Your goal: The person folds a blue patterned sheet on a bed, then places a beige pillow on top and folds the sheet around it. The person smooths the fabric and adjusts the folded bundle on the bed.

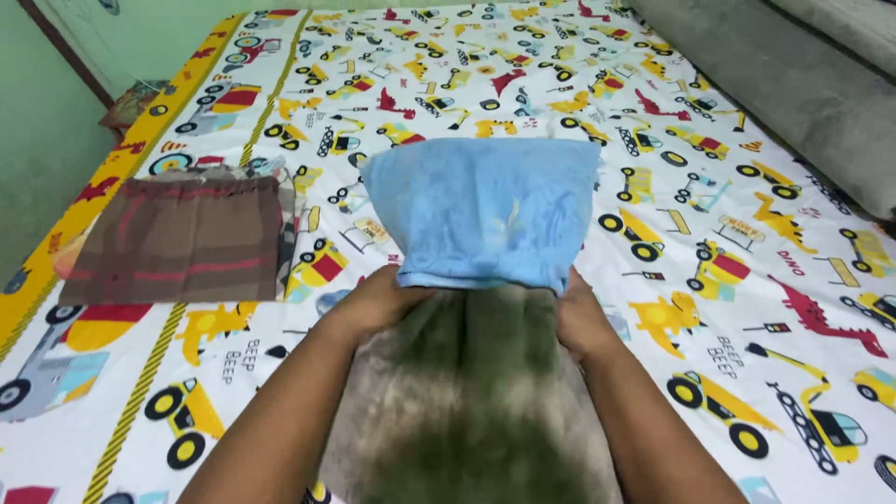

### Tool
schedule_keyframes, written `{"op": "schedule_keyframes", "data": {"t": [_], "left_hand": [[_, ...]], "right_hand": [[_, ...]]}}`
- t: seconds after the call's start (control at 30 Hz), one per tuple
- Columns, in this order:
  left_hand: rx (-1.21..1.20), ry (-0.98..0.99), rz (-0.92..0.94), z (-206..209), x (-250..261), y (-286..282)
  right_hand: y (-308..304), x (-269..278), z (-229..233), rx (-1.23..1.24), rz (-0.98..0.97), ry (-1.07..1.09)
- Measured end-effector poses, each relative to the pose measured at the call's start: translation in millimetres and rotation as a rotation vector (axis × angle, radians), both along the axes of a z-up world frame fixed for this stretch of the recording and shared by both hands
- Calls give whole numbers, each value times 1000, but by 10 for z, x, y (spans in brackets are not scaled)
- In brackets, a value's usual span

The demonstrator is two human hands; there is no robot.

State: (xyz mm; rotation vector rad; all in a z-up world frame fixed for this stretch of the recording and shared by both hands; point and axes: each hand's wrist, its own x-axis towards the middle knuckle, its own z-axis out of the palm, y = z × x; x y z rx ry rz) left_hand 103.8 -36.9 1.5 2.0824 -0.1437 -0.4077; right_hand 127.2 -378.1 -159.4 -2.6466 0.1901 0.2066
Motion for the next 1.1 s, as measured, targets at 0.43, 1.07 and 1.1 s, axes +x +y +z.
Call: {"op": "schedule_keyframes", "data": {"t": [0.43, 1.07, 1.1], "left_hand": [[539, -252, -168, -101, 246, 467], [8, 46, 328, 271, -375, 449], [-185, 121, 469, 455, -465, 338]], "right_hand": [[-633, 415, 112, -462, 339, 93], [48, -658, 985, 549, -297, -105], [135, -670, 1133, 639, -373, -41]]}}
